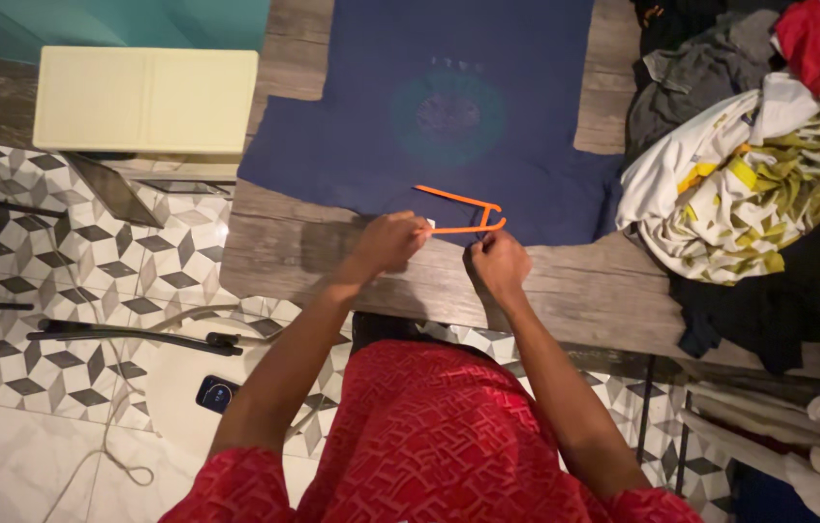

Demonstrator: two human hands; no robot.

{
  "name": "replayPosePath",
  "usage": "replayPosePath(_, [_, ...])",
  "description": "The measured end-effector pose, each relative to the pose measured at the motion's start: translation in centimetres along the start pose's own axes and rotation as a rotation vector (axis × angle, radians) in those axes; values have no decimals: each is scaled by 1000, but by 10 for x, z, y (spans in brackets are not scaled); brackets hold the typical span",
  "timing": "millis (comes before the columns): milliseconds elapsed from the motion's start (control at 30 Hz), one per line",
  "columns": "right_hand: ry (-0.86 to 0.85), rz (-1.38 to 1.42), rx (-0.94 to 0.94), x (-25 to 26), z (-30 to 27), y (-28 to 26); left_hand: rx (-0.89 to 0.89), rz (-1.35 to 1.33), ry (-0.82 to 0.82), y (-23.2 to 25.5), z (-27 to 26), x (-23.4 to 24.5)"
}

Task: The person selects a blue t-shirt from a pile, lays it flat on a table, and smooths it out. They then retrieve an orange hanger, place it on the shirt, and hang the shirt on a clothing rack. The person repeats this process with a red and white jersey, smoothing it on the table before hanging it.

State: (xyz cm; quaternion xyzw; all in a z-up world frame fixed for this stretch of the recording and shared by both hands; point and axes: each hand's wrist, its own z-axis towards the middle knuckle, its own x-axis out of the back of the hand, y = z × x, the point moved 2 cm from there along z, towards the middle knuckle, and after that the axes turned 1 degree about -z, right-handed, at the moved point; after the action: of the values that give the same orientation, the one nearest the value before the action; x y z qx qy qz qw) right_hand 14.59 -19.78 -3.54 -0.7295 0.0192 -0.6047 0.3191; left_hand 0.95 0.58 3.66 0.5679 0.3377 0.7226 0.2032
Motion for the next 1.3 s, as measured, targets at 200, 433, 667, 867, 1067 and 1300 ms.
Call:
replayPosePath(200, [-61,448,-270,-30,9,43,-22,42,-52,-10,-4,-4])
replayPosePath(433, [-116,988,-492,-43,16,71,-21,72,-38,-13,-3,-5])
replayPosePath(667, [-50,972,-389,-38,13,65,-121,102,-1,-19,-5,-9])
replayPosePath(867, [12,921,-235,-37,7,57,-146,287,82,-27,-6,-23])
replayPosePath(1067, [103,872,-106,-30,-2,44,-89,388,203,-28,-1,-38])
replayPosePath(1300, [14,760,-117,-24,-6,28,91,330,76,0,9,-52])
